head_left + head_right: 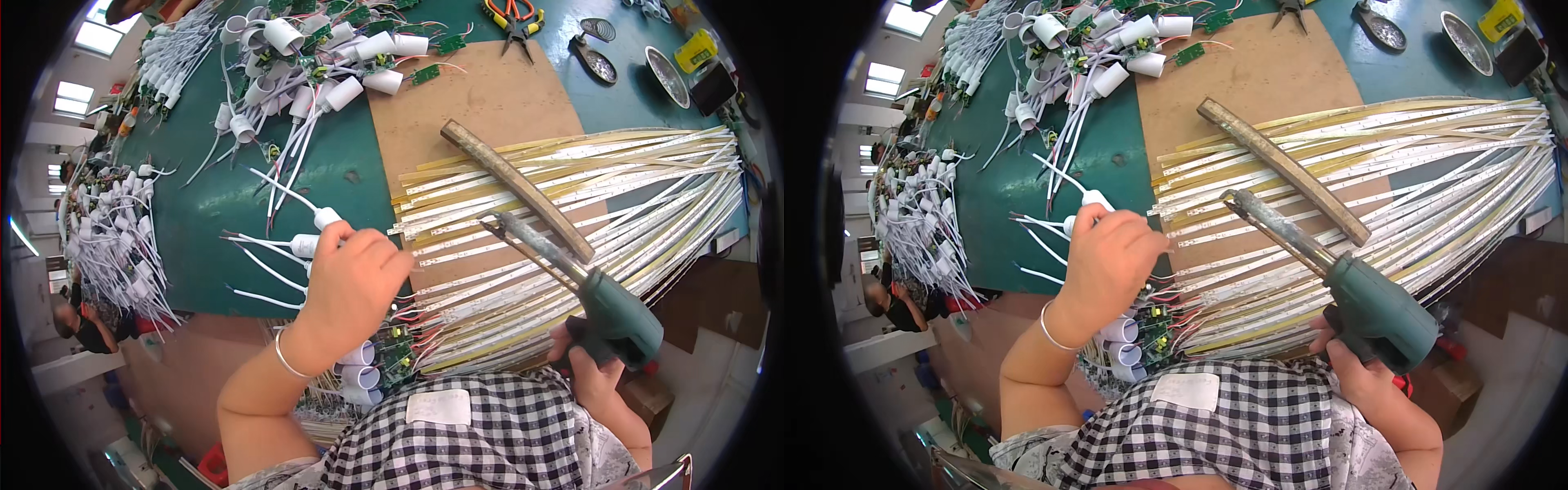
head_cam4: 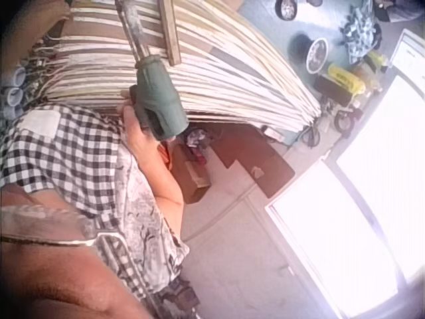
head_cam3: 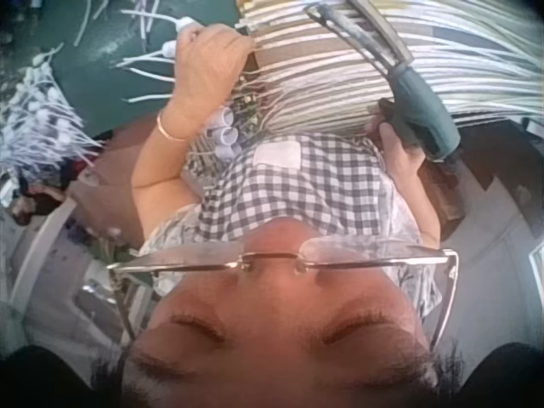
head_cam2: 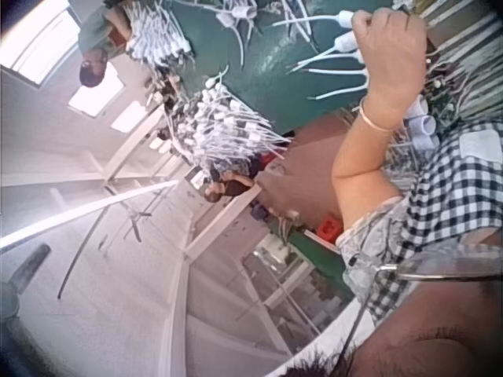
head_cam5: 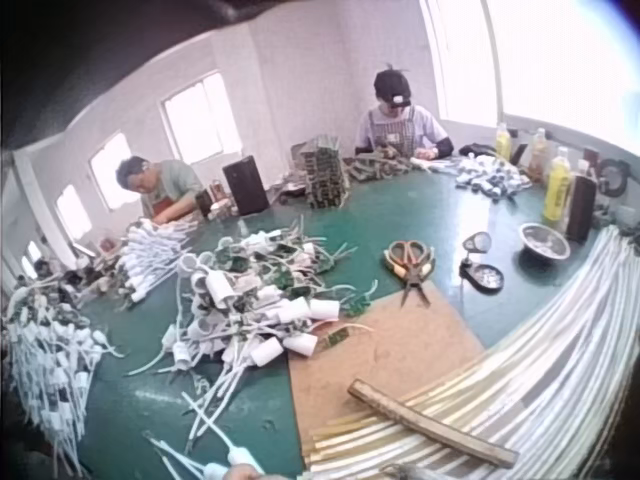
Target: The recorder is assembling LED strips by attaching wires and applying glue.
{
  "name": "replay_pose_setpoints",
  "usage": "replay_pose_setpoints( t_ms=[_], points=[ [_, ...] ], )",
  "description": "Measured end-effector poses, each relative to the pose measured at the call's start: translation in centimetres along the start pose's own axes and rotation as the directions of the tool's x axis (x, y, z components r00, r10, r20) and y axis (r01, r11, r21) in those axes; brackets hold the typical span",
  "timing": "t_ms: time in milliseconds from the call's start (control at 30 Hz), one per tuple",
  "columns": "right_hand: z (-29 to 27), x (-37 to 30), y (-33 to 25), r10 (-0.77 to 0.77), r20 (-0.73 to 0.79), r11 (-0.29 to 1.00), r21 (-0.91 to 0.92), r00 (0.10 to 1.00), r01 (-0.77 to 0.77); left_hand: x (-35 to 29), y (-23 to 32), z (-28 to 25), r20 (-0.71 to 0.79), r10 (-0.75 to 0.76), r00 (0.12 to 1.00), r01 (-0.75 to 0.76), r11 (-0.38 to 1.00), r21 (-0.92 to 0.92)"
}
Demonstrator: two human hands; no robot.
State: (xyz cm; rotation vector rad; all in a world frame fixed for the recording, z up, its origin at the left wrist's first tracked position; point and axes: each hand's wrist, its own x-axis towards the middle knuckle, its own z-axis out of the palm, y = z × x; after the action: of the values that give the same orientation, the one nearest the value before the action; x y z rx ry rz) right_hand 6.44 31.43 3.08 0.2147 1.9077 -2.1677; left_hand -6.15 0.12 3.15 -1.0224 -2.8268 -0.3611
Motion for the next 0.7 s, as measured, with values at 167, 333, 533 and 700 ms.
replay_pose_setpoints(
  t_ms=[167, 333, 533, 700],
  points=[
    [-0.1, 0.3, -0.6, 0.015, 0.091, 0.996, -0.088, 0.996, -0.006, 0.7, -1.3, 0.5, -0.055, -0.014, 0.998, 0.013, 1.0, -0.016],
    [-0.1, 0.5, -1.4, 0.049, 0.129, 0.966, -0.258, 0.99, -0.014, 0.9, -2.2, 0.0, 0.015, 0.142, 0.99, -0.14, 0.984, -0.115],
    [-0.3, 0.7, -0.8, 0.04, 0.276, 0.913, -0.401, 0.96, 0.077, 0.5, -1.5, 0.7, 0.018, 0.131, 0.991, -0.128, 0.986, -0.107],
    [-0.2, 1.5, -0.5, -0.057, 0.346, 0.849, -0.476, 0.936, 0.227, 0.3, -1.0, 0.7, 0.032, 0.102, 0.994, -0.097, 0.986, -0.136]
  ],
)
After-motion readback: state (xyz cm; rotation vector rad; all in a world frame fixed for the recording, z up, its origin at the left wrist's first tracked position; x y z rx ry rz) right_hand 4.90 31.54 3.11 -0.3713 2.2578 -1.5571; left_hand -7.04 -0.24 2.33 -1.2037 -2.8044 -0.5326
